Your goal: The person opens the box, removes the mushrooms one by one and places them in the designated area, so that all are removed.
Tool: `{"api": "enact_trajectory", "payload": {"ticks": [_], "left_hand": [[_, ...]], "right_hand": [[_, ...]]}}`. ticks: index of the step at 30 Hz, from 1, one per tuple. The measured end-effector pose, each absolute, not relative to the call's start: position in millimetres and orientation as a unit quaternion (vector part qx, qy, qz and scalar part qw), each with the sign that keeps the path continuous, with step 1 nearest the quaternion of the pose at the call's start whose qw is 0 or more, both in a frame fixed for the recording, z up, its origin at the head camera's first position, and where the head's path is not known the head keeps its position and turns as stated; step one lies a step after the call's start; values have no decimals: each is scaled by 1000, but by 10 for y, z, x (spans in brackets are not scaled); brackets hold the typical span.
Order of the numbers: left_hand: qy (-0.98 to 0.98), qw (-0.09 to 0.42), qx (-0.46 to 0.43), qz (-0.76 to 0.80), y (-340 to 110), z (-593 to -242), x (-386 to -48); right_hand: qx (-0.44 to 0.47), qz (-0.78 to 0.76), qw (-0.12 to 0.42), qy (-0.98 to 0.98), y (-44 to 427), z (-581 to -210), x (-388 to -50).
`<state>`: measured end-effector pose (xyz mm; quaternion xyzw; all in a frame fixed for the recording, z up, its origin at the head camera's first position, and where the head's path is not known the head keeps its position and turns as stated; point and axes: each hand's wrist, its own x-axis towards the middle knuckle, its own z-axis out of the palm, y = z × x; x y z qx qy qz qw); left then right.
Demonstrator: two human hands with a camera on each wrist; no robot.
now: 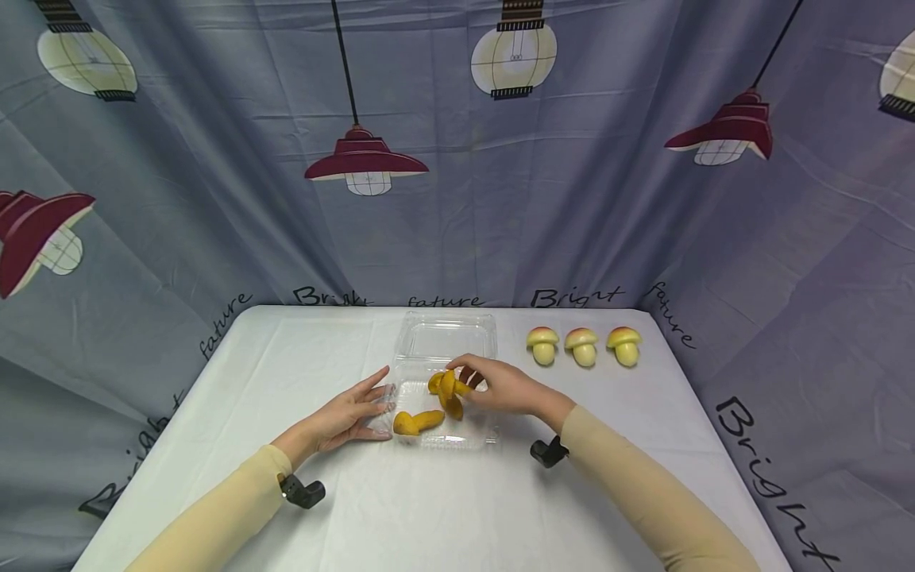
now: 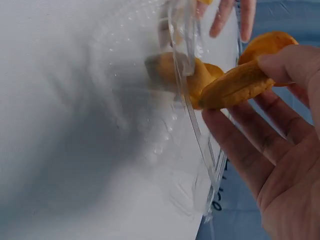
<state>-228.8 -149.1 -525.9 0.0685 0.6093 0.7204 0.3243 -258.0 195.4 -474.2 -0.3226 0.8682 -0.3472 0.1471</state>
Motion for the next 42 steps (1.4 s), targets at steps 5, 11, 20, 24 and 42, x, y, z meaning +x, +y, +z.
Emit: {"api": "enact_trajectory", "payload": {"ticks": [5, 11, 20, 24, 42], "left_hand": [[602, 326, 69, 726, -1485, -5282, -2304], [596, 326, 68, 731, -1484, -5295, -2313], [598, 326, 67, 729, -1488, -5293, -2302], [599, 325, 66, 729, -1486, -5287, -2301], [602, 323, 67, 727, -1489, -5286, -2292]], "right_hand": [[-284, -425, 158, 845, 2056, -4704, -2604], [-253, -492, 155, 818, 2174, -4702, -2631], [-193, -536, 157, 807, 2347, -4664, -2630], [-181, -556, 148, 798, 2449, -4632, -2630], [-127, -595, 72, 790, 2910, -4648, -2575]]}}
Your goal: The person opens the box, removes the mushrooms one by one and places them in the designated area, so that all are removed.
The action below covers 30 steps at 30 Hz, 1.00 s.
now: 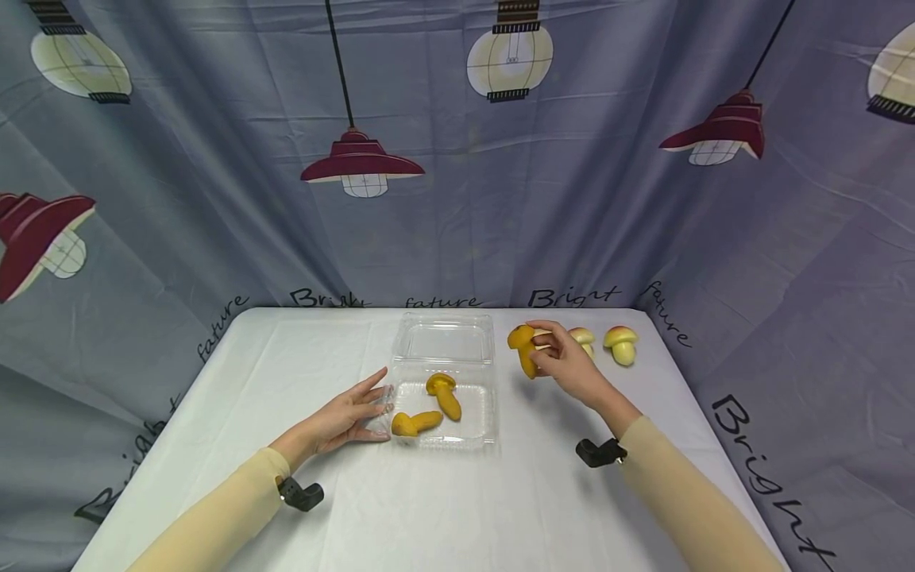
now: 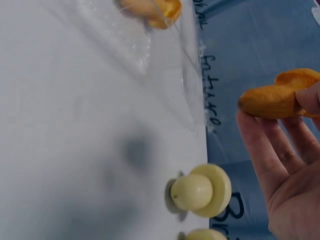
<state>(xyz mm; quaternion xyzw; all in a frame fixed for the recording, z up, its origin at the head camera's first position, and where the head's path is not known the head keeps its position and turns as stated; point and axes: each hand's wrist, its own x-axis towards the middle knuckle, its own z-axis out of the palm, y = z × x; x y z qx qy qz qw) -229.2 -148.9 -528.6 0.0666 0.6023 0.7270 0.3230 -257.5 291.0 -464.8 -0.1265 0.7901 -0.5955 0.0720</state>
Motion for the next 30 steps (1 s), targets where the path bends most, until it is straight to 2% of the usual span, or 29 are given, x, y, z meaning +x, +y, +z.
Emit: {"api": "enact_trajectory", "payload": {"ticks": [6, 30], "left_hand": [[605, 323, 67, 725, -1492, -5283, -2287], [605, 322, 68, 725, -1492, -5291, -2294]], "right_hand": [[-104, -592, 60, 797, 3013, -4682, -2547], [-33, -581, 71, 811, 3170, -4980, -2384]]}}
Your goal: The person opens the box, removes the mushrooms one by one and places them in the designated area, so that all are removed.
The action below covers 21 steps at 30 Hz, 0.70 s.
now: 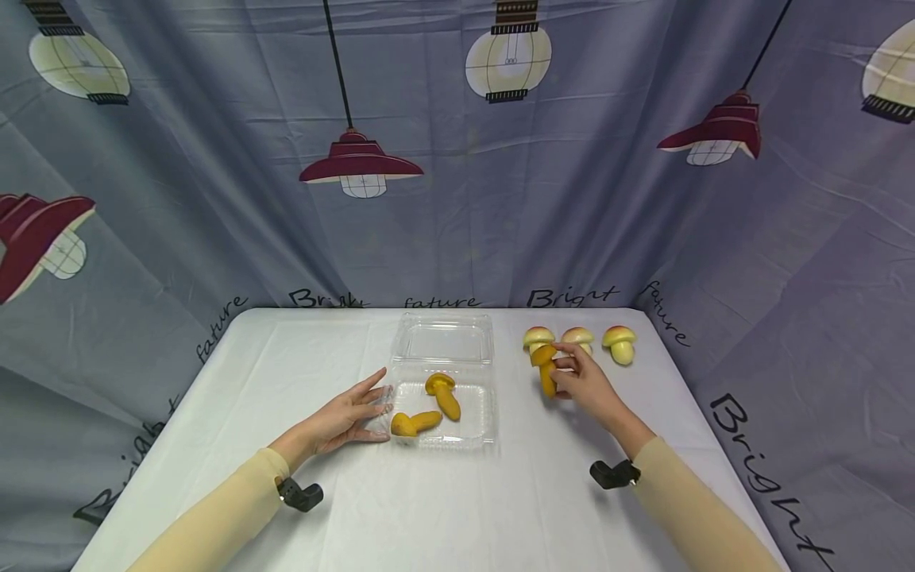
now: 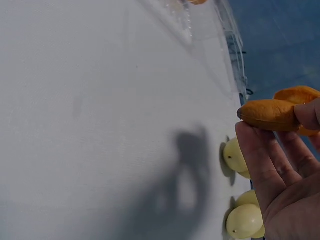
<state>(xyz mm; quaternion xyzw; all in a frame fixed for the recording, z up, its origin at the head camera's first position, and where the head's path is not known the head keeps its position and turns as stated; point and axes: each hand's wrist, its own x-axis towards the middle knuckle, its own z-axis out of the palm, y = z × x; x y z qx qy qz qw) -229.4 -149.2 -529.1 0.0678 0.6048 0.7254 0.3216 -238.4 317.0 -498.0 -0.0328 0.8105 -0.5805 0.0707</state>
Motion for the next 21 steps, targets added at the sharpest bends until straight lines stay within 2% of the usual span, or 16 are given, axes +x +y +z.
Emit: {"api": "enact_trajectory", "payload": {"ticks": [21], "left_hand": [[605, 321, 63, 726, -1494, -5301, -2296]], "right_hand": [[6, -599, 107, 794, 3116, -5173, -2313]]}}
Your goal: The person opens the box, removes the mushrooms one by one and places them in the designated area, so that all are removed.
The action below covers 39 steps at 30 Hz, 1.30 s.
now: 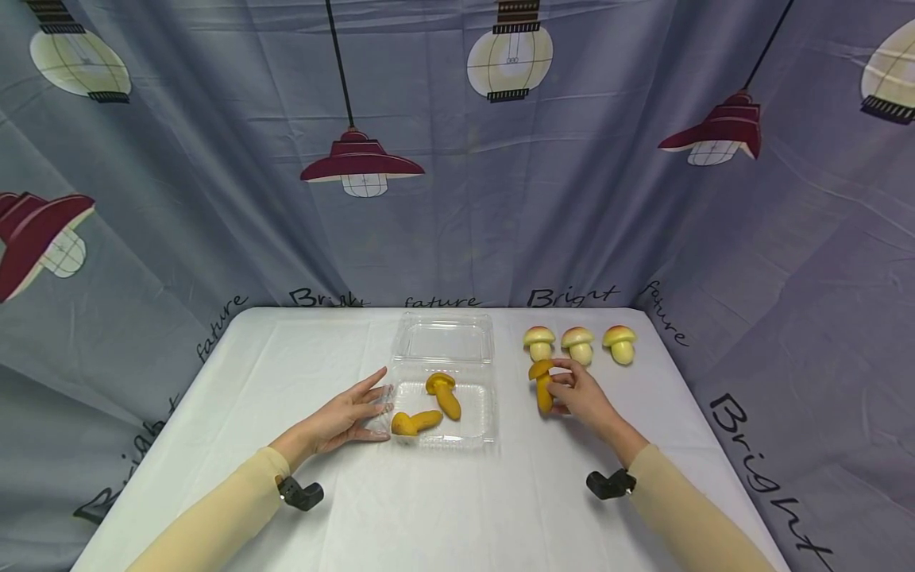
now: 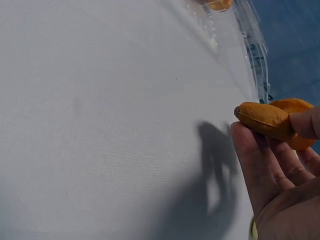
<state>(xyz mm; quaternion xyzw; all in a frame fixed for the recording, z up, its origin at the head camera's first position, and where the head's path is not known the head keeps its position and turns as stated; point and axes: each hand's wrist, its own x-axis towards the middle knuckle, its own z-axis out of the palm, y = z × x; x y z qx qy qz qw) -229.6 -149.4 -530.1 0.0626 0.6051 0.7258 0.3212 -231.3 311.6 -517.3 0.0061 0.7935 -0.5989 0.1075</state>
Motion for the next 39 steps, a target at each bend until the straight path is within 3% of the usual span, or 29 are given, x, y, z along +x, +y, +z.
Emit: {"api": "enact_trajectory", "payload": {"ticks": [39], "left_hand": [[603, 322, 59, 728, -1479, -5268, -2281]], "right_hand": [[69, -570, 155, 804, 3039, -5318, -2269]]}}
